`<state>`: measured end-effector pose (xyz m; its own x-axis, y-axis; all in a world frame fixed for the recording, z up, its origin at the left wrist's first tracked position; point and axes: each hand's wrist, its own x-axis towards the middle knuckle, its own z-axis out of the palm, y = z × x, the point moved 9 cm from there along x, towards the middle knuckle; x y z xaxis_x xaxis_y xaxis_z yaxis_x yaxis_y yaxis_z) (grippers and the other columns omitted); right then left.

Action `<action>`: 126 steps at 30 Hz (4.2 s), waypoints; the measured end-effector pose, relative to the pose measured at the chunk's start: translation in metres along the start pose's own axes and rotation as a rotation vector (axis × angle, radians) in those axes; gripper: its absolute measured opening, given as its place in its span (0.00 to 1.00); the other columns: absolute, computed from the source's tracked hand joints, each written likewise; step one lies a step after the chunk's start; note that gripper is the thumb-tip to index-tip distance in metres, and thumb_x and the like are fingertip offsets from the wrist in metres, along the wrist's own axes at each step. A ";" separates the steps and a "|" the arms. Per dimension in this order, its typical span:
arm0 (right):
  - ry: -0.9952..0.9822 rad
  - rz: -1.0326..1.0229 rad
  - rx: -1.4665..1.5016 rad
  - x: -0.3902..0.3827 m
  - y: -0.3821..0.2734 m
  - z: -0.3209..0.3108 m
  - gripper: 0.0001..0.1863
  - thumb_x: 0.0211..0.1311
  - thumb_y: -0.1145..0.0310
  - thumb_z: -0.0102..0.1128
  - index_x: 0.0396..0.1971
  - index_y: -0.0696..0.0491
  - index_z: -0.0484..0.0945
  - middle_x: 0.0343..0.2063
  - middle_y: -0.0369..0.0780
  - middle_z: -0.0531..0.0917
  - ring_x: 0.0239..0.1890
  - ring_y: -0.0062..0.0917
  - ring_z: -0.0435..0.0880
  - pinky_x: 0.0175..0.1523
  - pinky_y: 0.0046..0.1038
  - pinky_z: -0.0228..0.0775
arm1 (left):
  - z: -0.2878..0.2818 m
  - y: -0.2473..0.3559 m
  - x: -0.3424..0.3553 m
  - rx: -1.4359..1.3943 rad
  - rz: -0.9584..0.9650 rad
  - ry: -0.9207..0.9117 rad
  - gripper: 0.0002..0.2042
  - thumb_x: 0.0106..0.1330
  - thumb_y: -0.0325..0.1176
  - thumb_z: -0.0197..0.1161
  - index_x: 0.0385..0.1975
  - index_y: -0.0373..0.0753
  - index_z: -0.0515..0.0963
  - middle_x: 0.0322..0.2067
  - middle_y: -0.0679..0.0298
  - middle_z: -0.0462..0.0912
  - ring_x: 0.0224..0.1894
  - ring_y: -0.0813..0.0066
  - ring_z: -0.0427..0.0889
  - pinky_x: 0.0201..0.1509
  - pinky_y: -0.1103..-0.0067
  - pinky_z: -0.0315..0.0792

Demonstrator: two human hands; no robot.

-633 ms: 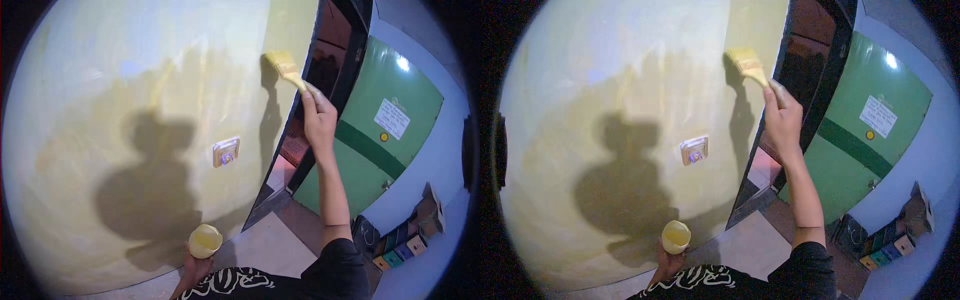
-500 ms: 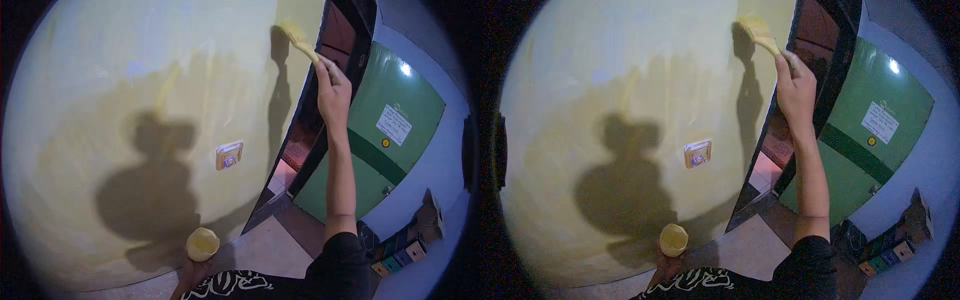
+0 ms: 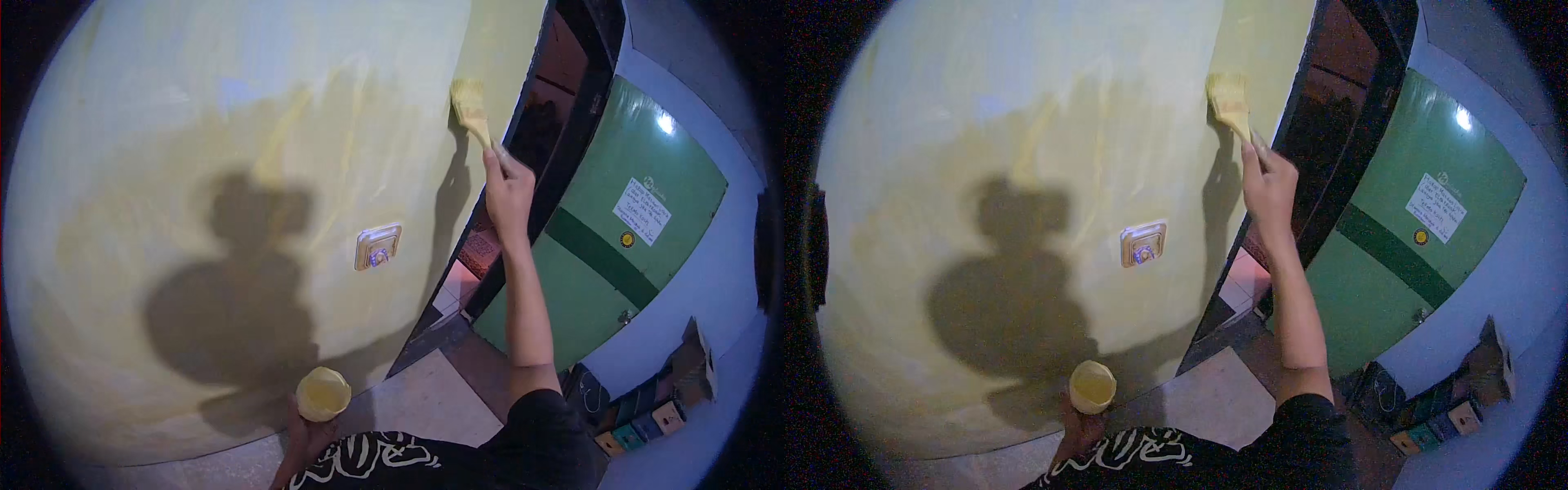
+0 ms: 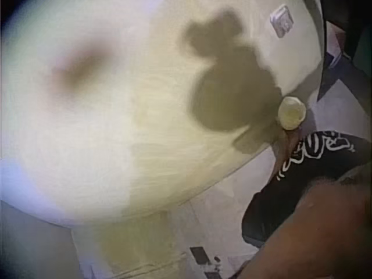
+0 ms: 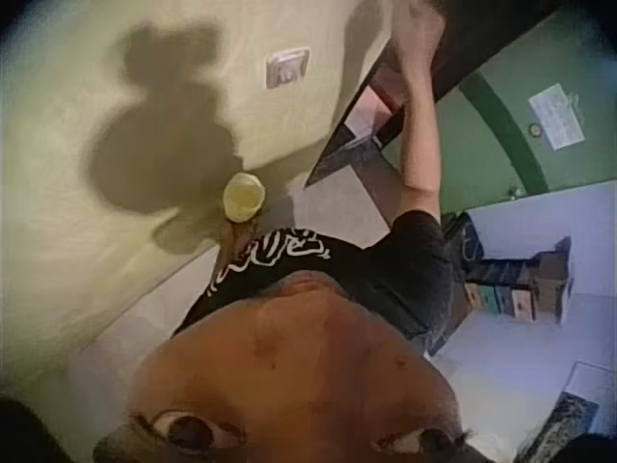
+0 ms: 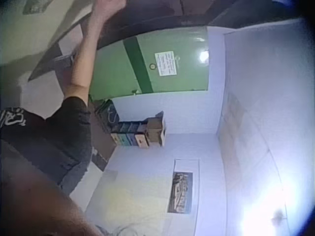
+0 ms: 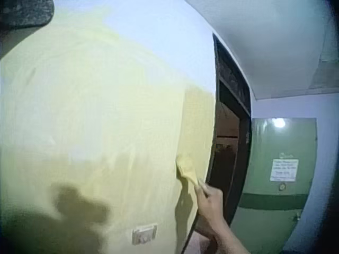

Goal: The person is painting a yellow wall using a paintbrush, dipping the brush into a container of yellow paint and applying it to the wall surface.

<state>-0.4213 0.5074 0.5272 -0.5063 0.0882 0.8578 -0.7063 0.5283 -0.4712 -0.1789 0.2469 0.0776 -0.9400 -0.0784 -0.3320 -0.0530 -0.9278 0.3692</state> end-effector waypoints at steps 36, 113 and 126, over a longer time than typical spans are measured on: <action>-0.010 -0.021 0.051 -0.043 -0.034 0.030 0.19 0.70 0.67 0.57 0.57 0.60 0.76 0.34 0.39 0.86 0.33 0.11 0.73 0.39 0.18 0.70 | -0.044 0.024 -0.008 -0.212 -0.363 -0.380 0.41 0.64 0.73 0.42 0.67 0.47 0.61 0.62 0.55 0.70 0.58 0.57 0.74 0.52 0.63 0.76; 0.040 -0.034 -0.018 -0.068 -0.102 0.009 0.15 0.66 0.70 0.56 0.48 0.63 0.77 0.38 0.57 0.82 0.43 0.51 0.82 0.49 0.38 0.74 | -0.041 0.096 -0.052 -0.244 -0.307 -0.435 0.32 0.65 0.61 0.54 0.61 0.43 0.68 0.52 0.57 0.76 0.48 0.54 0.77 0.41 0.68 0.79; -0.064 -0.105 -0.243 0.063 -0.123 0.026 0.21 0.64 0.63 0.61 0.51 0.61 0.79 0.35 0.51 0.85 0.39 0.35 0.83 0.46 0.31 0.74 | -0.073 0.100 -0.075 -0.160 -0.124 -0.148 0.37 0.65 0.70 0.46 0.61 0.45 0.69 0.47 0.58 0.80 0.44 0.56 0.81 0.34 0.71 0.79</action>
<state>-0.3794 0.4264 0.6337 -0.4722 -0.0271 0.8811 -0.6210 0.7196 -0.3107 -0.0890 0.1338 0.0758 -0.9694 0.0830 -0.2311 -0.1281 -0.9739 0.1875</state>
